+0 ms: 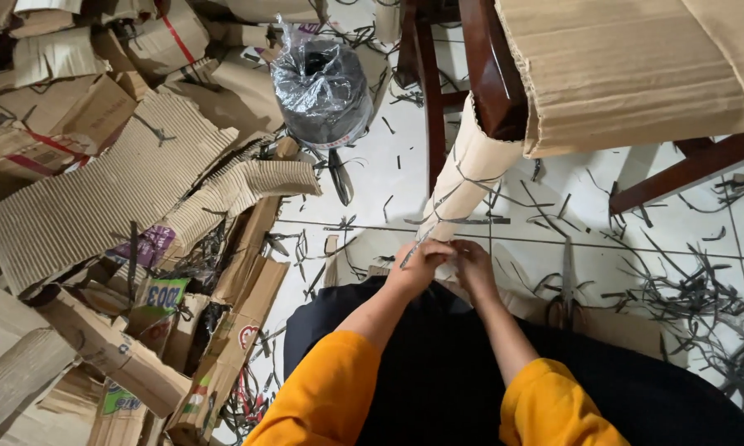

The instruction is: The person wraps a cardboard tube with black string, tying knots to secure it. They use scissors to cut the string and continue wrapping the tube.

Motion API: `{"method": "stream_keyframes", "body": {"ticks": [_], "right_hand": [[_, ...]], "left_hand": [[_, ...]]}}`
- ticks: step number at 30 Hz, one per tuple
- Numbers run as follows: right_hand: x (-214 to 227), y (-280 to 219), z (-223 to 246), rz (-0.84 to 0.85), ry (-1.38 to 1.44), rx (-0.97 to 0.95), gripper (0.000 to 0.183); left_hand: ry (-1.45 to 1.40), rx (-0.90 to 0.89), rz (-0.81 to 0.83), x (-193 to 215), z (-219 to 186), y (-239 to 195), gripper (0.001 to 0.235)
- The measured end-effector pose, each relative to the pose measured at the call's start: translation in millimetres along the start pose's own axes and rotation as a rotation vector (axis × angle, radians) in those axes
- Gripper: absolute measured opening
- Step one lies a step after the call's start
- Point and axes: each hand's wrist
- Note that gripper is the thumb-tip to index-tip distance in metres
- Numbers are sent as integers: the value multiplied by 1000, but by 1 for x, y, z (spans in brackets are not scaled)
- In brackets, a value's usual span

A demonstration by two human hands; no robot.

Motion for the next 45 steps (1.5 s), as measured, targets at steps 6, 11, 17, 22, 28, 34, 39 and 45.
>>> {"method": "stream_keyframes", "body": {"ticks": [6,11,17,22,28,34,39,45], "right_hand": [[11,-60,4,-84,-249,372,25],[14,-89,-4,-125,-482,330,22],[15,-106,13,-179,-527,533,13],[8,-102,29,-276,-403,952,35],[-9,-21,-20,-474,-454,978,41],[-12,-38,0,-496,-200,1123,14],[-20,-55,14,-368,-46,1087,8],[-24,-78,37,-295,-122,1051,12]], "left_hand": [[305,-214,150,17,-28,-4,23],[679,-404,65,-20,25,9,11],[929,-794,37,-13,57,17,20],[633,-918,124,24,37,20,19],[474,-787,346,50,27,28,11],[60,-543,360,48,41,22,19],[11,-511,339,48,44,19,13],[552,-740,355,63,51,11,19]]}}
Point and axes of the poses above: each hand's wrist, its own y-axis towards the middle knuckle, its own x-axis out of the back of the hand, z = x × y, and after that the axes turned 13 degrees about -x, right-handed
